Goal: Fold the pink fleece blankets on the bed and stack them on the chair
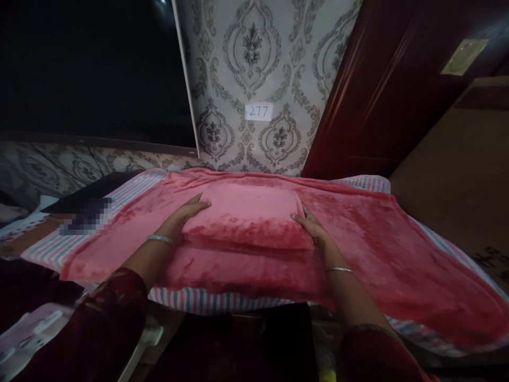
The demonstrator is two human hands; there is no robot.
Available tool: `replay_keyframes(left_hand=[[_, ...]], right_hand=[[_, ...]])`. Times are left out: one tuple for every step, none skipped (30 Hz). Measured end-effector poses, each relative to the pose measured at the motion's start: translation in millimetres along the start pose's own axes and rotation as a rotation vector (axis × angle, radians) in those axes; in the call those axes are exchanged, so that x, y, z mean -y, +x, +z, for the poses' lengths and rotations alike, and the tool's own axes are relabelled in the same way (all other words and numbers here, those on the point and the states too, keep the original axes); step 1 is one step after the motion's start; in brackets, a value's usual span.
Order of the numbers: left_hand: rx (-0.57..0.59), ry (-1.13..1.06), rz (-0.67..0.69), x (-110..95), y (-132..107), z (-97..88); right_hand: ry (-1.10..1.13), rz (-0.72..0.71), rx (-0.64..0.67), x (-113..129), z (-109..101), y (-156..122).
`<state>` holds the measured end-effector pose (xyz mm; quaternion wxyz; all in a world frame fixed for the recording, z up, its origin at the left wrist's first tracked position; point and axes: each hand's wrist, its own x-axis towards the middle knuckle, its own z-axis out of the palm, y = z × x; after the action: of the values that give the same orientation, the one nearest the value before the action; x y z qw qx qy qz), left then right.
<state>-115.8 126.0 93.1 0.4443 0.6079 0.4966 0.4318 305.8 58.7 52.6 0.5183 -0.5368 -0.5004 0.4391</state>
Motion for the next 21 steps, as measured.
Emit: replay_keyframes(left_hand=[[0.005,0.010,0.000,-6,2,-1.0],[-0.007,0.018,-0.006,-11,3,-3.1],[-0.037,0.025,-0.003,-16,3,-6.2],[-0.071,0.033,0.017,-19,1,-10.1],[-0.095,0.041,0.043,-20,-2,-14.5],[-0.104,0.048,0.062,-19,-8,-18.7],[-0.104,0.053,0.062,-15,-14,-22.5],[-0.093,0.054,0.047,-8,-23,-25.4],[-0.073,0.049,0.017,0,-32,-27.3],[-0.049,0.039,-0.021,9,-41,-28.2],[-0.027,0.021,-0.060,18,-50,-28.2],[-0.014,-0.006,-0.101,26,-58,-27.7],[-0.014,-0.041,-0.136,33,-63,-26.9],[-0.024,-0.078,-0.171,37,-67,-26.0],[-0.044,-0.112,-0.207,39,-67,-25.3],[-0.073,-0.137,-0.242,39,-66,-24.9],[-0.109,-0.146,-0.274,36,-62,-24.7],[-0.149,-0.140,-0.300,32,-56,-24.8],[-0.183,-0.120,-0.323,27,-48,-24.9],[-0.210,-0.089,-0.347,21,-39,-24.9],[-0.229,-0.052,-0.368,15,-29,-24.6]], right_hand=[[-0.018,-0.038,-0.020,6,-1,3],[-0.029,-0.067,-0.043,13,-3,4],[-0.030,-0.087,-0.063,18,-5,3],[-0.026,-0.102,-0.079,21,-7,1],[-0.024,-0.116,-0.094,22,-9,-4],[-0.027,-0.130,-0.109,21,-10,-11],[-0.032,-0.132,-0.116,17,-10,-20],[-0.031,-0.115,-0.105,12,-9,-30],[-0.022,-0.077,-0.078,4,-7,-40],[-0.005,-0.024,-0.042,-4,-4,-50],[0.015,0.030,-0.009,-13,-2,-59],[0.034,0.075,0.011,-21,0,-66],[0.047,0.103,0.012,-27,2,-70],[0.048,0.114,-0.004,-32,2,-72],[0.040,0.117,-0.025,-36,1,-71],[0.027,0.119,-0.044,-38,0,-68],[0.011,0.122,-0.056,-39,-2,-62],[-0.006,0.125,-0.065,-38,-4,-54],[-0.025,0.124,-0.076,-37,-5,-45],[-0.044,0.120,-0.090,-35,-5,-35],[-0.063,0.114,-0.105,-33,-5,-25]])
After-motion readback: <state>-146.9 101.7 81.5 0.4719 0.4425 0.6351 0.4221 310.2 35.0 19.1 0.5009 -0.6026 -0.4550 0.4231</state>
